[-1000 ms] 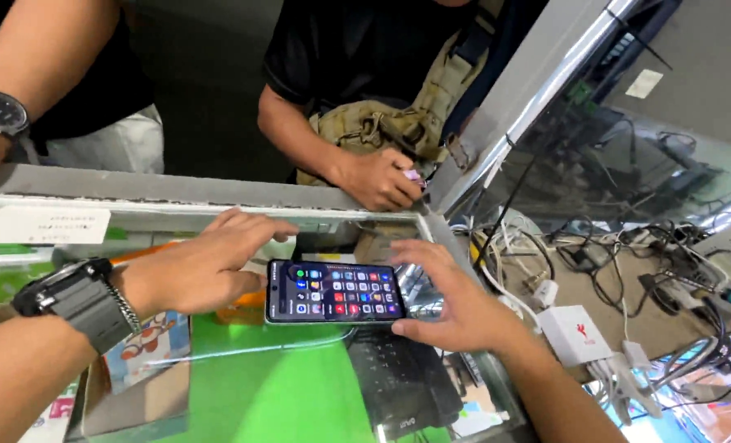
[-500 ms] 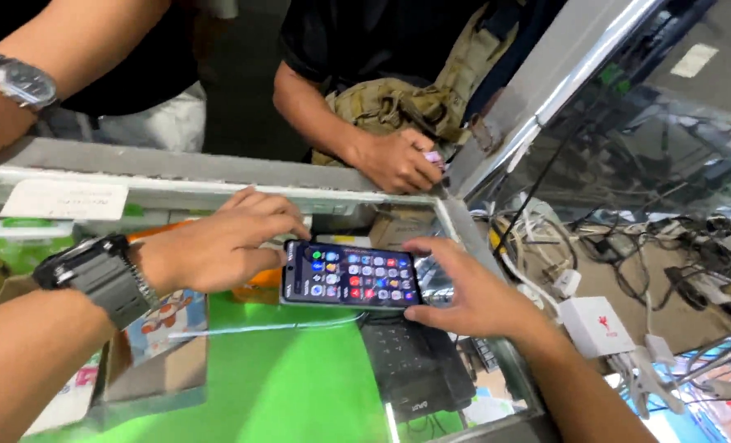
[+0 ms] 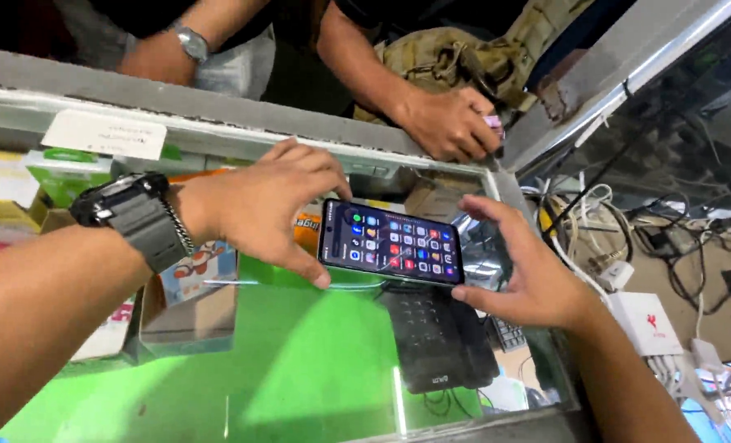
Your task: Testing a smartphone's touchscreen interface and functionality followed by counting paper currency at a service desk.
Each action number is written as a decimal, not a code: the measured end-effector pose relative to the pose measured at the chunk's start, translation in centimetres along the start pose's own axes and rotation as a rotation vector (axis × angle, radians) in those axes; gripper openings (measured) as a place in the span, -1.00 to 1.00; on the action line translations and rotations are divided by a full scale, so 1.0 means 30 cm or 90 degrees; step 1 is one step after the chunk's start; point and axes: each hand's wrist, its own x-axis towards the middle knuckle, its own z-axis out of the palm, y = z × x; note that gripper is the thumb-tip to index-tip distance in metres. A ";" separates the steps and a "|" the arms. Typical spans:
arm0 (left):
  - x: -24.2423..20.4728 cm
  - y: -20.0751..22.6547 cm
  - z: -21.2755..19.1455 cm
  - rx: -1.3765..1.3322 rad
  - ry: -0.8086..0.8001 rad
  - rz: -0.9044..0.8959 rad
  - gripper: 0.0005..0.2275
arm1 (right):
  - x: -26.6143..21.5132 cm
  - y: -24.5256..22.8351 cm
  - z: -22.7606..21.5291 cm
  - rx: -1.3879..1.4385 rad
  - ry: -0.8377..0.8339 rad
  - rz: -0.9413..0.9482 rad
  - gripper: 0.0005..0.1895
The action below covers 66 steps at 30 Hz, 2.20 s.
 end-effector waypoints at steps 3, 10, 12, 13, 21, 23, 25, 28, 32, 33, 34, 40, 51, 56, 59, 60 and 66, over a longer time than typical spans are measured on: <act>-0.002 -0.010 0.010 0.006 0.020 0.012 -0.12 | 0.012 -0.019 0.001 -0.029 -0.035 0.091 0.10; 0.001 -0.017 0.024 0.002 0.033 0.028 -0.11 | 0.006 0.019 0.008 -0.006 -0.032 -0.021 0.06; 0.000 -0.017 0.022 -0.003 0.028 0.014 -0.11 | 0.009 0.019 0.009 -0.025 -0.036 -0.047 0.06; 0.000 -0.018 0.021 -0.003 0.028 0.014 -0.11 | 0.009 0.016 0.009 -0.025 -0.036 -0.047 0.06; -0.001 -0.025 0.029 -0.001 0.038 0.026 -0.10 | 0.004 0.047 0.010 -0.059 -0.008 -0.138 -0.18; 0.003 -0.020 0.021 0.002 0.034 0.021 -0.11 | 0.001 0.041 -0.004 -0.060 -0.009 -0.112 -0.23; -0.001 -0.015 0.020 0.006 0.032 0.012 -0.12 | -0.003 0.037 -0.007 -0.062 -0.011 -0.090 -0.28; -0.008 -0.011 0.010 0.003 0.040 0.007 -0.13 | 0.000 0.023 -0.001 -0.081 -0.005 -0.095 -0.29; -0.008 0.000 0.006 -0.006 0.020 0.001 -0.13 | -0.010 -0.014 0.019 -0.138 -0.021 -0.122 -0.31; -0.006 0.003 0.004 -0.008 0.012 -0.010 -0.11 | -0.013 -0.021 0.023 -0.152 -0.036 -0.118 -0.30; -0.001 0.001 0.001 -0.006 0.016 -0.009 -0.11 | -0.009 -0.025 0.025 -0.157 -0.034 -0.120 -0.30; -0.007 0.003 0.002 -0.012 0.016 -0.011 -0.13 | 0.007 -0.039 0.075 -0.186 -0.004 -0.139 -0.47; 0.000 0.006 0.008 -0.007 -0.008 -0.045 -0.11 | 0.004 -0.026 0.074 -0.173 -0.017 -0.195 -0.29; 0.003 -0.001 0.009 0.002 -0.011 -0.038 -0.10 | 0.012 -0.022 0.072 -0.150 -0.007 -0.211 -0.40; 0.002 -0.002 0.012 0.000 -0.006 -0.029 -0.10 | 0.002 -0.034 0.048 -0.143 0.006 -0.192 -0.52; 0.000 -0.001 0.011 -0.002 -0.006 -0.025 -0.11 | 0.000 -0.044 0.037 -0.142 0.005 -0.173 -0.55; -0.001 -0.006 0.016 0.005 0.015 -0.006 -0.11 | -0.004 -0.027 0.026 -0.158 0.022 -0.180 -0.59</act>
